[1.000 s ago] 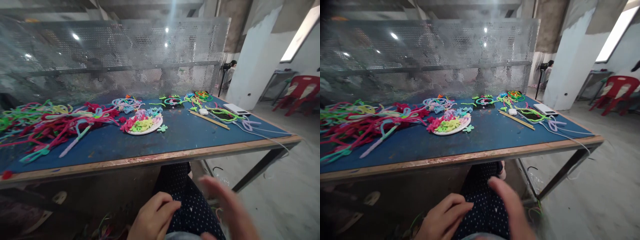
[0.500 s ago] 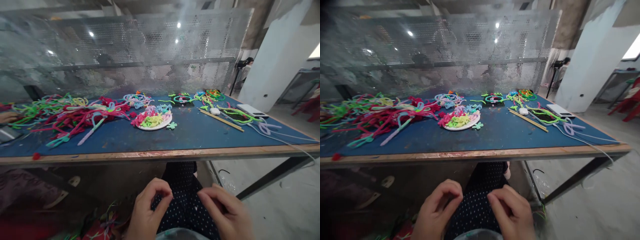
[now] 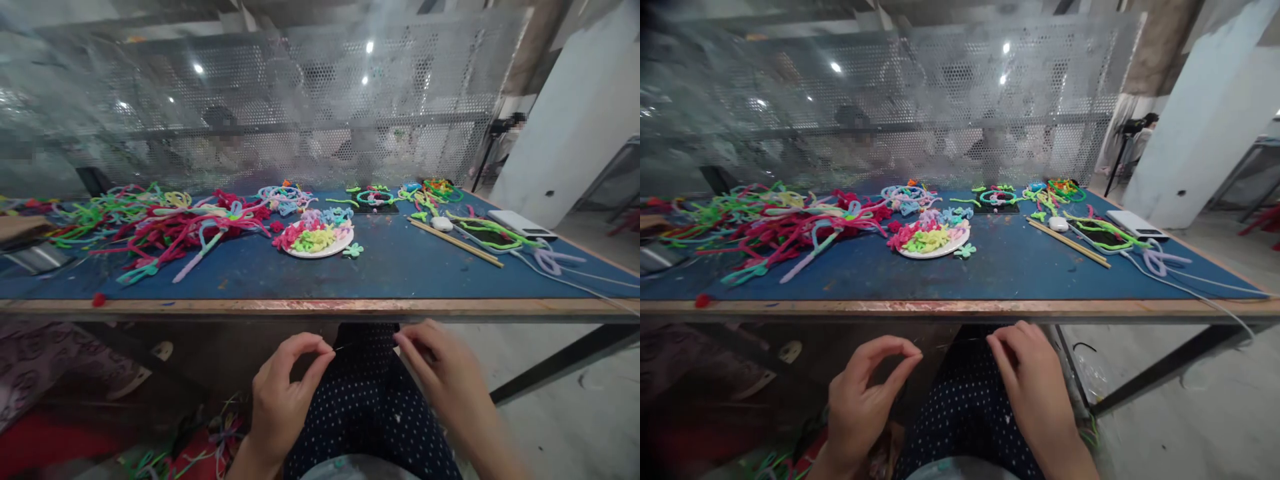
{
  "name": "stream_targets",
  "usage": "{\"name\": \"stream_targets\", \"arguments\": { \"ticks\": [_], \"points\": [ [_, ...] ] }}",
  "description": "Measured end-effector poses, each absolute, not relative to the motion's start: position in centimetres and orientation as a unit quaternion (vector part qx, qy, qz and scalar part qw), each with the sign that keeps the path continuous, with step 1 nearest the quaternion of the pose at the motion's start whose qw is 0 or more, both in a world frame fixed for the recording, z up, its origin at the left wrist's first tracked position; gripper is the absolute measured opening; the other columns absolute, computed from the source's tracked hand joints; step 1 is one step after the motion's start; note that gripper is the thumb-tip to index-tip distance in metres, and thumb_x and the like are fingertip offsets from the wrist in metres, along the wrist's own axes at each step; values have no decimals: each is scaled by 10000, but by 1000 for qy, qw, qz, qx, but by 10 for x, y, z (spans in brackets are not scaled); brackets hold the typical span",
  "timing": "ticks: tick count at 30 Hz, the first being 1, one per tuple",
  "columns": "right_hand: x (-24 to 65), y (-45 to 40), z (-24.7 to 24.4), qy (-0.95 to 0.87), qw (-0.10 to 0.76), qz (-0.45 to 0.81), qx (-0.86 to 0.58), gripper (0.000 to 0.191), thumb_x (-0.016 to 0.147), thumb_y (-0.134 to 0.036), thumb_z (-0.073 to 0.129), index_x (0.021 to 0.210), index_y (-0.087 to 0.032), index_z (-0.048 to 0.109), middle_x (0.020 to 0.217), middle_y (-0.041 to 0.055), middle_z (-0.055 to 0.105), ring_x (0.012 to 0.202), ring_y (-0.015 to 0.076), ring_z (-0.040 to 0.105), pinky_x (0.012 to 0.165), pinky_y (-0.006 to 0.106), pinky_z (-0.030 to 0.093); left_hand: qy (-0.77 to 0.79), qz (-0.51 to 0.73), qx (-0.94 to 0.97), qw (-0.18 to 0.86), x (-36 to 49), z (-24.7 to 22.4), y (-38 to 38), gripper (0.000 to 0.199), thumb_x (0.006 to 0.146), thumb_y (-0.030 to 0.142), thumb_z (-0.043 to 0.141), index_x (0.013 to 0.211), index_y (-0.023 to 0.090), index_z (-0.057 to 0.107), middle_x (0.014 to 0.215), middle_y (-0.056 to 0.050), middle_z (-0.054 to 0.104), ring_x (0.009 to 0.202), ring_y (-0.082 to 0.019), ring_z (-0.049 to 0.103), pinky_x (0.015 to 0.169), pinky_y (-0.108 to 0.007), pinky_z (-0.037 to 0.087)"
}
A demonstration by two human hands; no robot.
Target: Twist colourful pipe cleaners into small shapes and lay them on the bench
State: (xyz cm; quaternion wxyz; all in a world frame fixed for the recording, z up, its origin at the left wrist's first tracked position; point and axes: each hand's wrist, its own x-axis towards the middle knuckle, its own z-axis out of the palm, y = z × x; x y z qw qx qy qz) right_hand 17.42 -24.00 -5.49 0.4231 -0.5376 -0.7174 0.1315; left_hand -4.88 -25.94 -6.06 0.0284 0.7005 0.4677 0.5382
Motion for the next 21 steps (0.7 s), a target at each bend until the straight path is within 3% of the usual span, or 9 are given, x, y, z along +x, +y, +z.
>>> {"name": "stream_targets", "arguments": {
  "ticks": [1, 4, 6, 9, 12, 14, 17, 21],
  "points": [
    [173, -242, -52, -738, 417, 83, -523, 182, 872, -338, 588, 999, -226, 654, 1028, 92, 645, 959, 269, 605, 787, 395, 496, 450, 522, 725, 9, -50, -56, -258, 191, 825, 109, 670, 975, 197, 593, 818, 18, 684, 754, -104, 648, 744, -216, 514],
    [160, -252, -37, -798, 424, -3, -428, 605, 774, -328, 701, 1325, -231, 471, 1426, 151, 418, 1337, 360, 353, 1018, 521, 382, 325, 436, 836, -77, -47, -37, -253, 92, 909, 145, 556, 892, 189, 635, 812, 0, 712, 782, -123, 648, 722, -258, 465],
    [148, -258, -24, -856, 381, 89, -338, 771, 733, -370, 746, 1392, -213, 377, 1472, 151, 388, 1354, 321, 362, 1048, 453, 396, 230, 393, 880, -133, -42, -26, -251, 269, 960, 144, 427, 789, 174, 633, 715, 8, 705, 773, -139, 651, 734, -295, 425],
    [131, -262, -11, -841, 306, 315, -317, 879, 663, -395, 800, 1388, -150, 369, 1346, 137, 552, 1192, 245, 559, 962, 310, 481, 188, 404, 885, -137, -38, -18, -251, 417, 988, 158, 306, 702, 170, 609, 602, 18, 667, 730, -148, 648, 790, -334, 379],
    [122, -262, -13, -765, 324, 432, -351, 654, 674, -339, 786, 1247, -175, 516, 1063, 41, 698, 925, 184, 663, 795, 240, 520, 241, 441, 856, -126, -41, -20, -255, 434, 1009, 227, 291, 738, 216, 629, 651, 41, 715, 790, -146, 669, 932, -359, 315],
    [121, -262, -21, -734, 378, 428, -366, 432, 730, -316, 725, 1123, -199, 590, 888, -7, 700, 776, 149, 649, 701, 217, 502, 296, 425, 845, -134, -46, -22, -259, 359, 998, 261, 354, 790, 265, 646, 701, 61, 744, 837, -159, 680, 1017, -385, 254],
    [125, -261, -30, -707, 444, 379, -398, 168, 847, -302, 591, 976, -206, 638, 777, -14, 673, 683, 127, 616, 617, 203, 459, 320, 394, 850, -142, -51, -23, -261, 171, 926, 214, 506, 889, 297, 651, 769, 69, 759, 868, -175, 681, 1088, -420, 196],
    [132, -258, -34, -719, 467, 335, -391, 138, 889, -211, 536, 820, -213, 655, 727, -19, 649, 625, 99, 583, 558, 190, 409, 339, 427, 833, -95, -50, -22, -258, 222, 820, 104, 591, 948, 284, 604, 795, 56, 755, 874, -181, 668, 1112, -478, 208]
  ]
}}
